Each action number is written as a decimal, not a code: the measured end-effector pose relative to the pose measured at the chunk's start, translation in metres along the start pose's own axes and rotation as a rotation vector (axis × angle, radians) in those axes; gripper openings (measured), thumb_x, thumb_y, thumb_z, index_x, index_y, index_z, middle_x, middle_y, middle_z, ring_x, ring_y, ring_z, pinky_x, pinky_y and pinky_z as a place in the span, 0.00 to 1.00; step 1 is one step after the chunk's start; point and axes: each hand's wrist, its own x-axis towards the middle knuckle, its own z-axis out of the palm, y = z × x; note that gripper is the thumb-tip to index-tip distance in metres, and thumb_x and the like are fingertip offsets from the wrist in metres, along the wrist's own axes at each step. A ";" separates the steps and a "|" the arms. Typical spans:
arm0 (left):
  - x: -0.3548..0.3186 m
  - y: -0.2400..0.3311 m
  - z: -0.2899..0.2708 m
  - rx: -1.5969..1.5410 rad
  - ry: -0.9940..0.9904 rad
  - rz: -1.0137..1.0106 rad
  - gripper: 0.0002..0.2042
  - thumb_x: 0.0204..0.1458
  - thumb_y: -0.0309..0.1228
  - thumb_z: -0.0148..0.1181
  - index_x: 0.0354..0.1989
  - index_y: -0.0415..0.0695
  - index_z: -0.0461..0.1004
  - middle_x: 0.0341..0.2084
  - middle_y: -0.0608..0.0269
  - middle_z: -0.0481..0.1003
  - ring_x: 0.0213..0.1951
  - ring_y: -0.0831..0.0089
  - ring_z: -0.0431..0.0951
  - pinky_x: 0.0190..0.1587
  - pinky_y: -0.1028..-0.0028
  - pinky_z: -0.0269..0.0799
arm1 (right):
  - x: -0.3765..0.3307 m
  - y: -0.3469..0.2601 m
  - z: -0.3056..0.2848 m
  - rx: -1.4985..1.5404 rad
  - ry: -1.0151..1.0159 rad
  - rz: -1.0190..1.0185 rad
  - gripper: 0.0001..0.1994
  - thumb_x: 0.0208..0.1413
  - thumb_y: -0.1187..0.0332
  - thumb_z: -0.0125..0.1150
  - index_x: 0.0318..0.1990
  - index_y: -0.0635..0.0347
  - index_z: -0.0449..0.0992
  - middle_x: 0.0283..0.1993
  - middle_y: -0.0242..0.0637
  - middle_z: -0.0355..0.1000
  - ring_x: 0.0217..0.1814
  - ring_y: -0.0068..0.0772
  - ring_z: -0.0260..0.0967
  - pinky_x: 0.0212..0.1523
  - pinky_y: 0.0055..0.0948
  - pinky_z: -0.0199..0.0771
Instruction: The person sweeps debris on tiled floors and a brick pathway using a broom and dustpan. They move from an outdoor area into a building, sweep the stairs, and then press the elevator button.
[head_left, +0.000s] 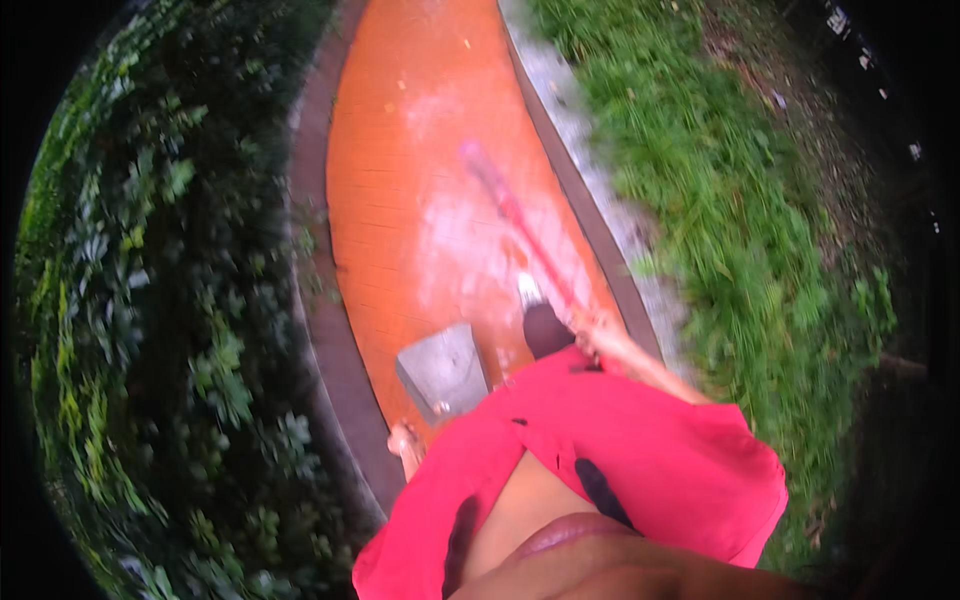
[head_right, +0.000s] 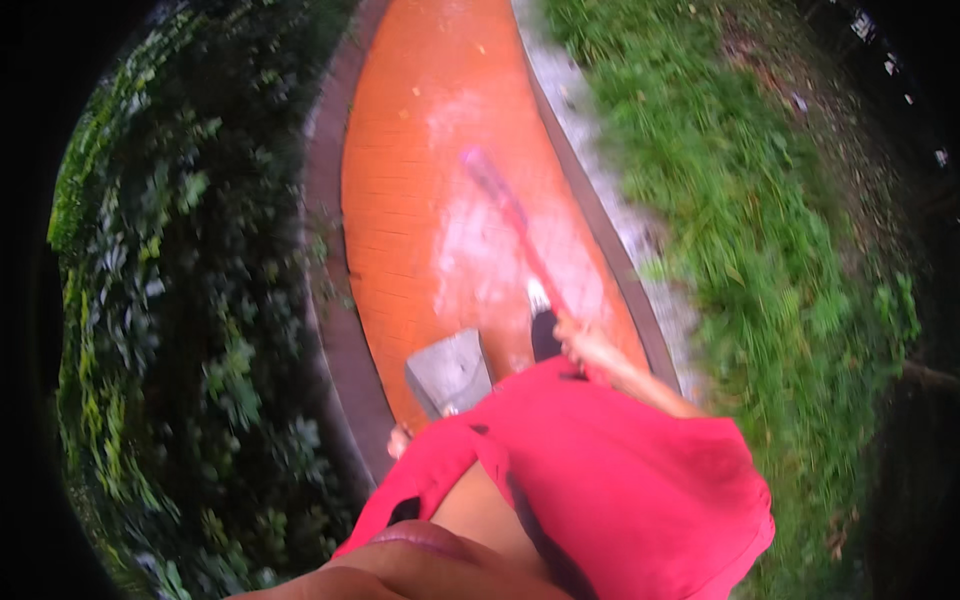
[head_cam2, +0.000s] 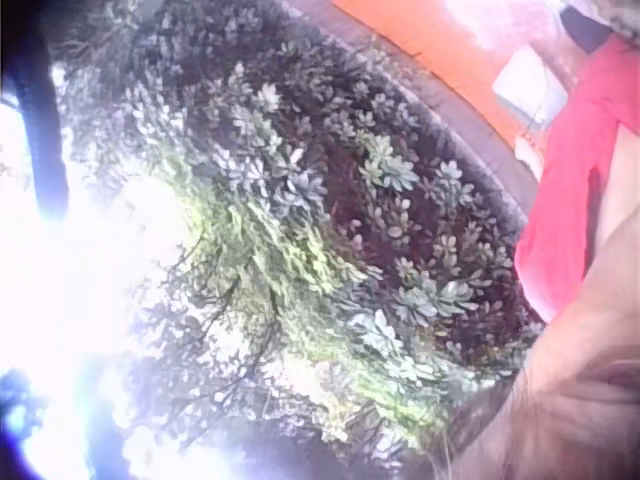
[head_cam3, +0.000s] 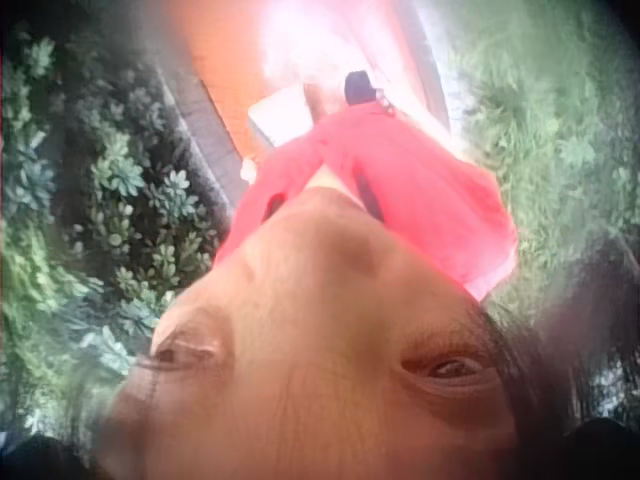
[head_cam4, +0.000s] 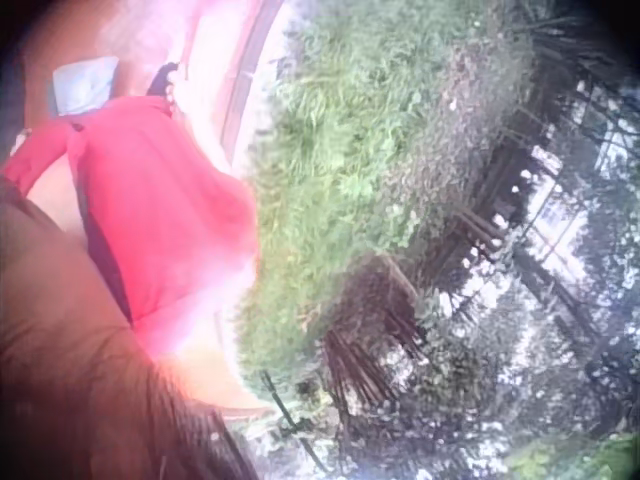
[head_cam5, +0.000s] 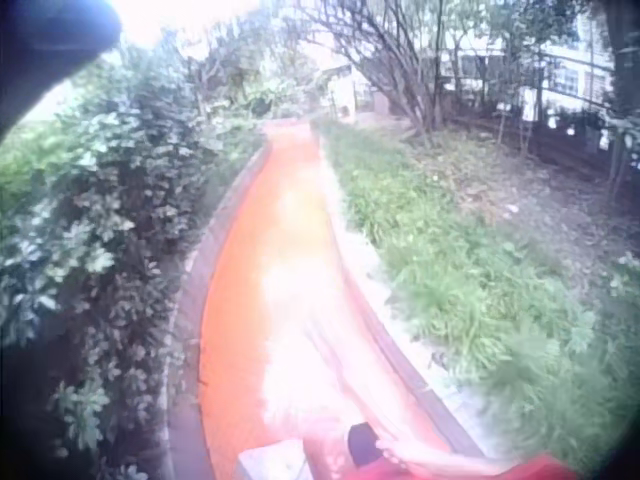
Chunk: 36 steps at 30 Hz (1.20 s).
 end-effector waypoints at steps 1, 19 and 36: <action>-0.003 0.023 0.032 0.012 -0.049 0.014 0.07 0.38 0.24 0.55 0.12 0.41 0.66 0.05 0.64 0.63 0.07 0.74 0.61 0.08 0.76 0.52 | 0.029 -0.028 0.006 -0.028 -0.047 -0.077 0.09 0.50 0.63 0.56 0.27 0.58 0.68 0.15 0.27 0.63 0.10 0.15 0.56 0.08 0.19 0.53; 0.047 0.441 0.527 0.039 -0.131 0.127 0.09 0.39 0.29 0.55 0.12 0.42 0.67 0.08 0.64 0.65 0.09 0.75 0.61 0.12 0.75 0.55 | 0.418 -0.517 0.030 -0.165 -0.243 -0.076 0.07 0.49 0.68 0.56 0.31 0.62 0.72 0.17 0.26 0.64 0.14 0.14 0.57 0.15 0.15 0.55; 0.016 0.826 0.998 0.084 -0.091 0.116 0.08 0.39 0.28 0.54 0.13 0.41 0.67 0.09 0.63 0.64 0.10 0.73 0.61 0.12 0.73 0.56 | 0.775 -0.970 -0.047 0.014 -0.305 -0.146 0.09 0.51 0.64 0.54 0.27 0.61 0.71 0.18 0.27 0.65 0.16 0.13 0.60 0.17 0.16 0.59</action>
